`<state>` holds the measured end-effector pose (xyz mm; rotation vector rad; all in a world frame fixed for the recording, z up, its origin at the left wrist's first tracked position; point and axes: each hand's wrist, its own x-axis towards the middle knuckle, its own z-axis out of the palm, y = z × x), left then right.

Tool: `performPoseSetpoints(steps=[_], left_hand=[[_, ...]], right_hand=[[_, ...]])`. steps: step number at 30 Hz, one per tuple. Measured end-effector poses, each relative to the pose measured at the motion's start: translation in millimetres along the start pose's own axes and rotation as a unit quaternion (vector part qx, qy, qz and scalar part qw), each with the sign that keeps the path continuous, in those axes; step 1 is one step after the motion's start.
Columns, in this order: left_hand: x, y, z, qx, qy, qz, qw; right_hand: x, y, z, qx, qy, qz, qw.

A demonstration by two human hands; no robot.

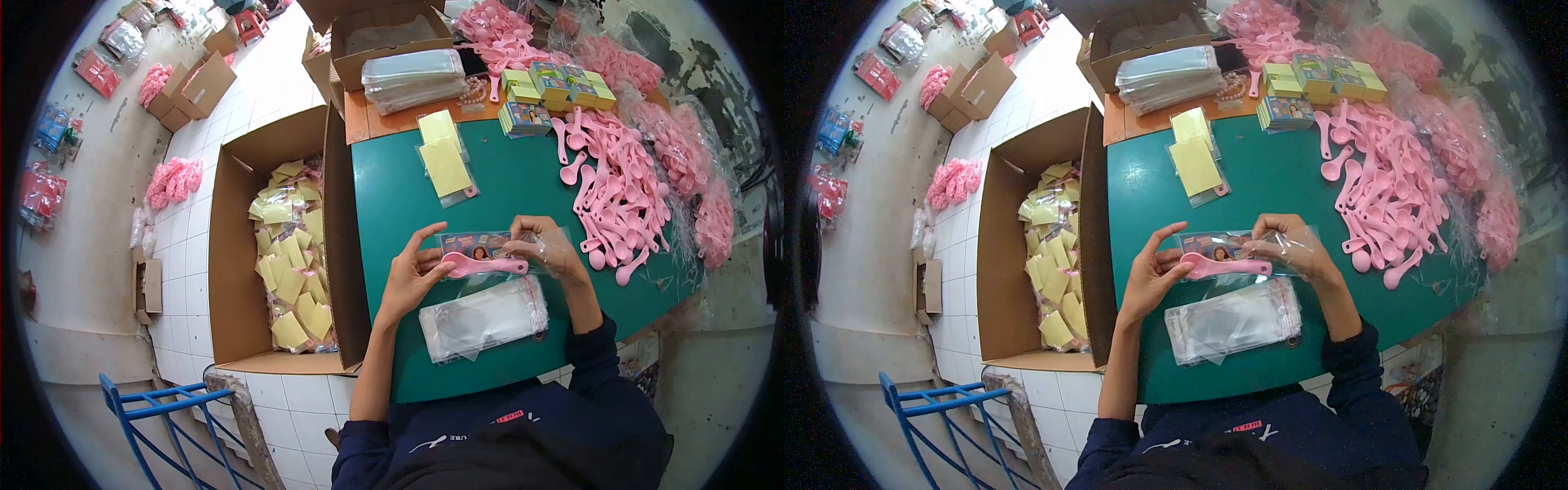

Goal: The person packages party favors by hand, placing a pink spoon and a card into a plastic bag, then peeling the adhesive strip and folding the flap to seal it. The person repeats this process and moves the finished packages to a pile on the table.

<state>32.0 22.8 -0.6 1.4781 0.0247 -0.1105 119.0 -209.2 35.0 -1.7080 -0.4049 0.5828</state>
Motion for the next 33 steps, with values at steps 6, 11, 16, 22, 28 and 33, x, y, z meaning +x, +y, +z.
performPoseSetpoints(steps=[6,11,16,22,28,33], left_hand=[[4.2,-10.7,7.7,0.127,0.127,0.089,0.980],[-9.7,-2.1,24.6,-0.108,-0.030,-0.076,0.991],[-20.2,12.5,33.4,-0.117,-0.016,-0.145,0.982],[-49.9,20.6,22.9,-0.008,-0.021,-0.145,0.989],[-63.9,27.8,25.3,0.054,0.000,-0.133,0.990],[-48.6,21.1,35.4,-0.004,-0.074,-0.149,0.986]], right_hand=[[-4.1,-5.2,-5.7,-0.012,0.051,-0.046,0.998],[-10.5,-21.5,19.4,-0.181,0.161,-0.162,0.956],[-16.3,-19.8,34.0,-0.252,-0.096,-0.182,0.946],[-28.3,-12.6,43.2,-0.303,-0.092,-0.206,0.926],[-39.3,-10.3,53.4,-0.305,-0.074,-0.182,0.932],[-40.3,-11.4,48.8,-0.265,-0.080,-0.197,0.940]])
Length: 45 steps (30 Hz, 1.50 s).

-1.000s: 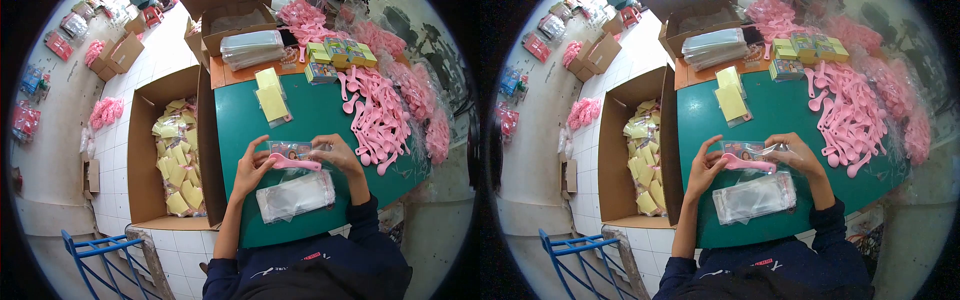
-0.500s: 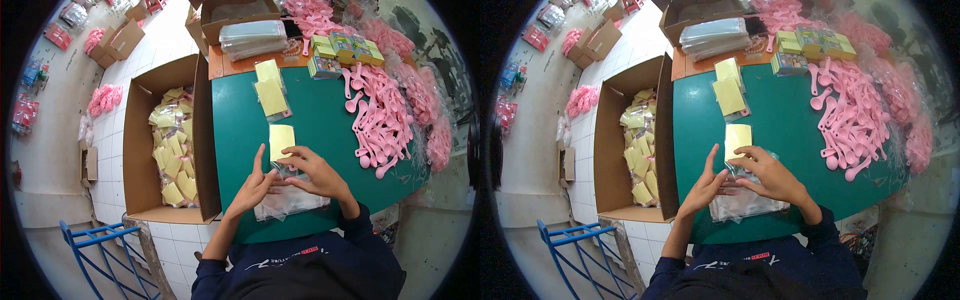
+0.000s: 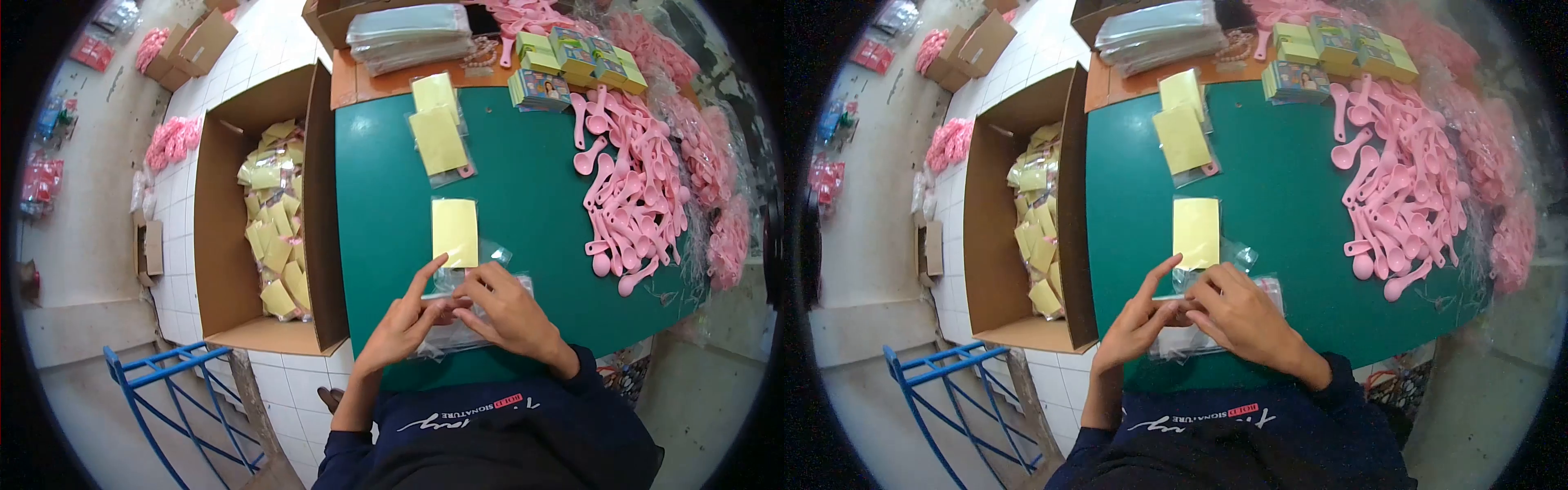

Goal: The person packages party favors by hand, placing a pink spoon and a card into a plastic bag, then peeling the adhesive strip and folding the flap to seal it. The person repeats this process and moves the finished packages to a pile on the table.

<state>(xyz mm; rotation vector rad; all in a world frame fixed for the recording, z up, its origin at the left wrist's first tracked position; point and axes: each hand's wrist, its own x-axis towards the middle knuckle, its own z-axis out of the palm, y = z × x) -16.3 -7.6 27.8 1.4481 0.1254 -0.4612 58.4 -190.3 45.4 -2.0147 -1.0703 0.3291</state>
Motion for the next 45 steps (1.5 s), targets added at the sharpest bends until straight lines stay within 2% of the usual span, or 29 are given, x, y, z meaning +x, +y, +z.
performPoseSetpoints(steps=[1,4,7,13,14,19,22,23,24,25,26,27,28,29,30,32,35,37,38,39,41,44,45], left_hand=[[3.5,-0.5,1.1,0.007,-0.015,-0.001,1.000],[9.4,5.3,10.5,-0.128,0.002,-0.005,0.992],[10.6,3.3,12.6,-0.182,0.005,0.005,0.983],[10.7,-2.8,11.4,-0.236,0.043,-0.027,0.970],[11.4,-3.8,9.6,-0.201,0.043,-0.015,0.979],[14.3,-2.7,6.7,-0.082,0.039,0.013,0.996],[19.2,-3.1,2.2,-0.092,0.115,0.027,0.989],[16.8,-2.4,-4.3,-0.084,0.091,0.017,0.992],[15.7,-0.8,-5.8,-0.102,0.051,0.016,0.993],[14.8,1.8,-6.0,-0.121,0.013,0.017,0.992],[13.7,3.2,-5.8,-0.140,-0.025,0.017,0.990],[13.5,2.1,-5.7,-0.123,-0.020,0.020,0.992],[14.6,0.2,-5.5,-0.106,-0.016,0.024,0.994],[15.0,-0.6,-5.4,-0.089,-0.011,0.029,0.996],[14.3,-0.6,-5.6,-0.088,-0.010,0.027,0.996],[11.7,-2.7,-5.9,-0.090,-0.004,0.023,0.996],[7.9,-1.8,-3.2,-0.123,0.000,0.025,0.992],[8.1,-7.9,-6.9,-0.124,-0.020,0.046,0.991],[6.6,-9.8,-8.9,-0.123,-0.031,0.055,0.990],[4.2,-8.7,-9.4,-0.147,-0.040,0.050,0.987],[0.9,-5.1,-8.9,-0.196,-0.057,0.045,0.978],[-6.8,-2.9,-25.7,-0.175,-0.057,-0.028,0.982],[-5.5,-4.1,-23.4,-0.100,-0.006,-0.016,0.995]], right_hand=[[0.4,1.3,-1.9,0.010,0.003,0.000,1.000],[2.4,1.5,-8.8,-0.003,0.005,0.007,1.000],[4.2,1.2,-9.3,-0.021,0.015,0.004,1.000],[4.5,1.5,3.1,-0.136,0.017,-0.055,0.989],[4.2,1.0,5.7,-0.163,0.013,-0.067,0.984],[4.1,3.3,-3.4,-0.073,-0.097,-0.121,0.985],[4.0,11.1,-36.1,0.056,-0.175,-0.138,0.973],[2.6,16.6,-53.2,0.107,-0.201,-0.142,0.963],[-4.3,32.8,-81.5,0.152,-0.198,-0.102,0.963],[-4.8,49.8,-113.4,0.198,-0.144,-0.101,0.964],[-8.1,72.2,-151.7,0.170,-0.063,-0.021,0.983],[-11.4,94.5,-190.1,0.151,0.015,0.063,0.986],[-39.3,167.4,-239.5,-0.120,0.166,0.082,0.975],[-66.8,239.3,-288.3,-0.354,0.296,0.174,0.870],[-64.3,225.6,-284.6,-0.337,0.302,0.170,0.875],[-57.9,155.3,-240.7,-0.303,0.309,0.160,0.887],[-30.9,86.2,-136.9,-0.171,0.123,0.064,0.975],[-9.6,24.3,-52.2,-0.026,0.016,0.053,0.998],[-10.1,10.7,-26.2,-0.044,0.004,0.067,0.997],[-10.2,12.8,-4.5,-0.041,0.042,0.034,0.998],[-11.1,20.0,-1.2,-0.010,0.081,0.042,0.996],[-8.7,18.3,-7.7,0.077,0.114,0.085,0.987],[-9.9,20.1,-9.8,0.100,0.110,0.091,0.985]])
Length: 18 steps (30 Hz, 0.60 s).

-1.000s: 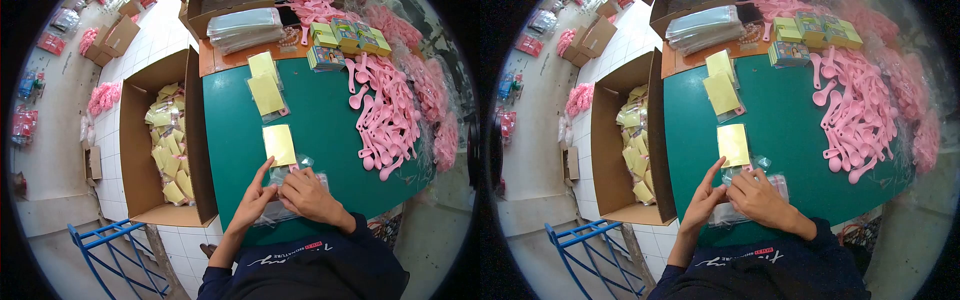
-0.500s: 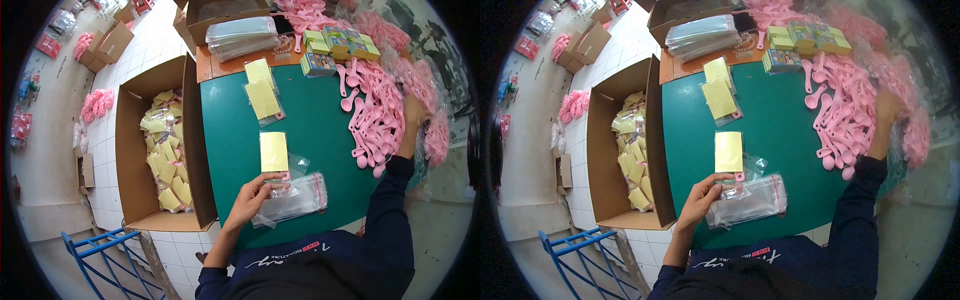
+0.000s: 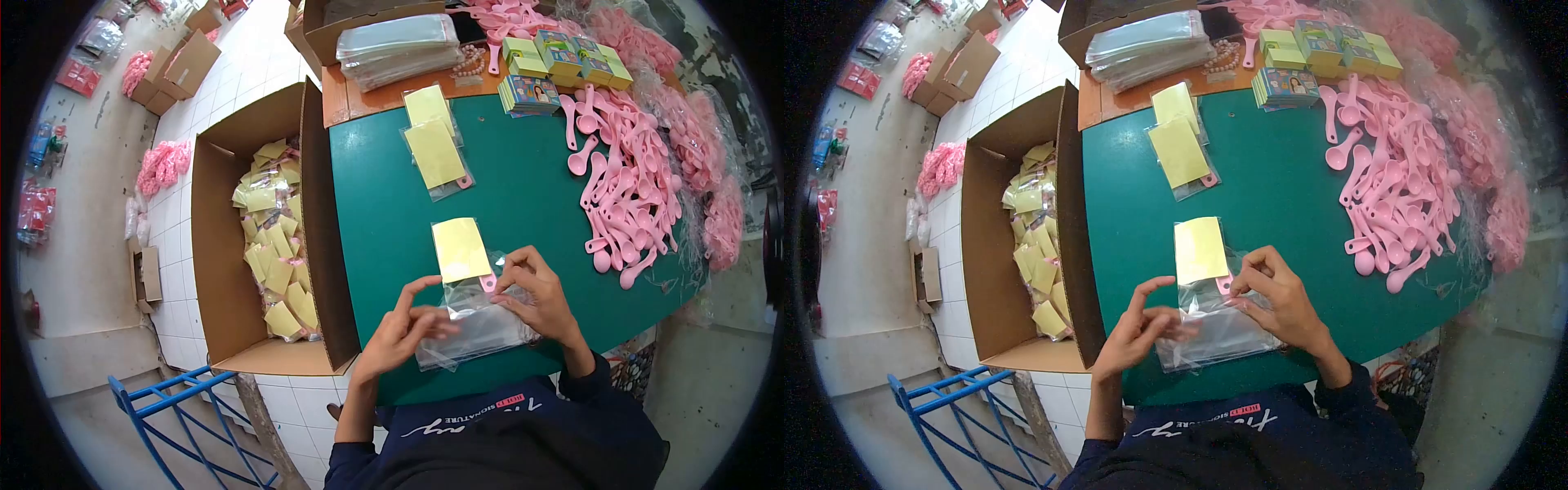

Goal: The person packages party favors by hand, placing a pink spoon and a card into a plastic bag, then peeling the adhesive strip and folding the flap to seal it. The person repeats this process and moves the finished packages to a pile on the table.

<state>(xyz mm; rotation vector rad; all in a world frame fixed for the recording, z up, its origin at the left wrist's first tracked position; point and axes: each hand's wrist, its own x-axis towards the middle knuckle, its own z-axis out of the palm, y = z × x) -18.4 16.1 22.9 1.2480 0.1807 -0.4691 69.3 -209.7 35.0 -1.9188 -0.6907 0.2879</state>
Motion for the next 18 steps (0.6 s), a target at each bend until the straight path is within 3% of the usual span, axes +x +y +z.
performPoseSetpoints(steps=[3,7,10,13,18], left_hand=[[10.7,3.9,15.2,0.259,0.039,0.113,0.959],[16.7,-3.1,20.0,0.354,0.112,0.141,0.918],[18.0,-5.5,27.5,0.301,0.153,0.149,0.929],[19.6,-5.5,24.9,0.266,0.155,0.127,0.943],[22.3,-13.7,22.3,0.255,0.175,0.097,0.946]], right_hand=[[-2.4,3.7,1.7,0.055,-0.023,0.031,0.998],[-3.9,4.3,-2.9,0.041,-0.063,0.056,0.996],[-8.7,7.5,8.0,0.270,-0.037,0.186,0.944],[-7.1,6.8,14.4,0.281,-0.007,0.237,0.930],[-3.6,3.2,24.0,0.245,0.067,0.231,0.939]])
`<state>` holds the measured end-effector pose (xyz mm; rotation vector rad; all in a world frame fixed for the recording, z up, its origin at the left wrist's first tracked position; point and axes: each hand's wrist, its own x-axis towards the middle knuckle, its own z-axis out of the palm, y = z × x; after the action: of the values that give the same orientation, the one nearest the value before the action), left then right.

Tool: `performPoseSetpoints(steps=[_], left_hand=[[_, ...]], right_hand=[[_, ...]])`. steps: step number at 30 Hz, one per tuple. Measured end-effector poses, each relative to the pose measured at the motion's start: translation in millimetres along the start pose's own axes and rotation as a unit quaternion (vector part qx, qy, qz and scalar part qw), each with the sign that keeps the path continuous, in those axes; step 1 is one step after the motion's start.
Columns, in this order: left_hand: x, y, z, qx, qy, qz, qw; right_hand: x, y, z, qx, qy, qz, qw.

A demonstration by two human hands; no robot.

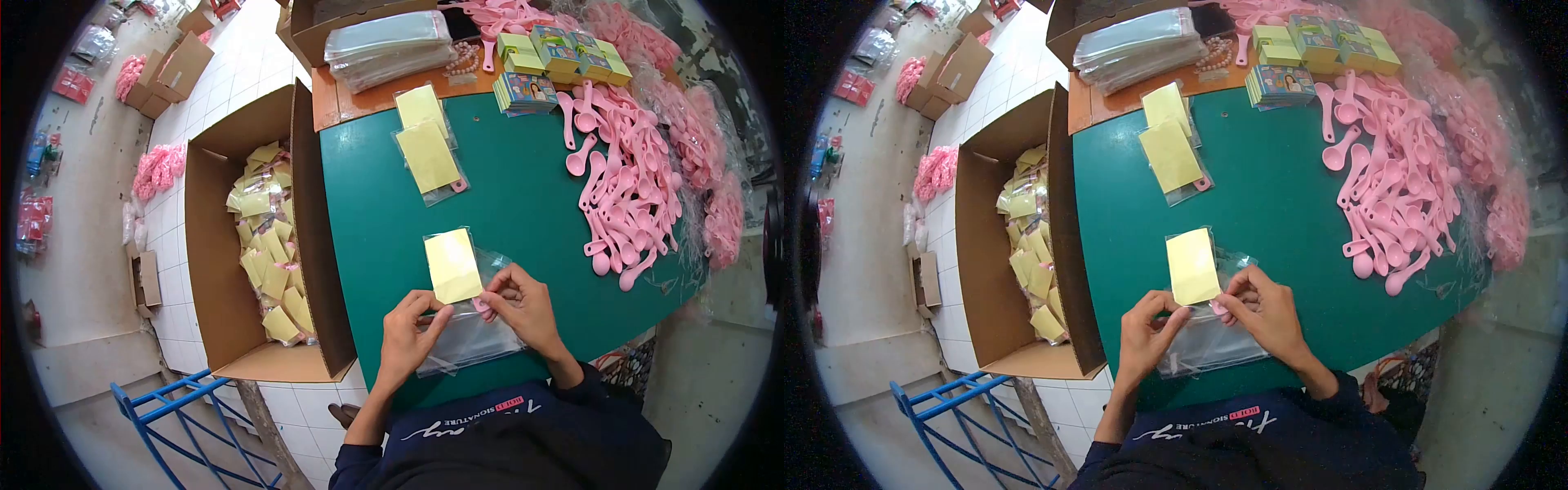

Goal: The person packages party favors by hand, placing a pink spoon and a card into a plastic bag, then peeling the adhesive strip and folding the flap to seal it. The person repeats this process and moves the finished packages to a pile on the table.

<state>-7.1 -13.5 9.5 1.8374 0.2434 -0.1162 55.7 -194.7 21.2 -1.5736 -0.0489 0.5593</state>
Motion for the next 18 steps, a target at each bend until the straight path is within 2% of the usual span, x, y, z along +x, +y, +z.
performPoseSetpoints(steps=[4,7,10,18], left_hand=[[-0.5,2.4,6.8,-0.124,0.050,-0.070,0.989],[-1.8,1.6,8.2,-0.136,0.064,-0.060,0.987],[-4.1,-6.6,6.6,-0.108,0.031,-0.045,0.993],[-2.6,7.7,-1.6,-0.069,-0.009,-0.030,0.997]], right_hand=[[0.3,3.4,1.2,-0.020,0.006,-0.015,1.000],[0.6,4.8,1.7,-0.031,0.000,-0.011,0.999],[-0.4,5.2,4.2,-0.018,0.011,-0.017,1.000],[1.5,-1.7,-1.5,-0.056,-0.065,-0.005,0.996]])
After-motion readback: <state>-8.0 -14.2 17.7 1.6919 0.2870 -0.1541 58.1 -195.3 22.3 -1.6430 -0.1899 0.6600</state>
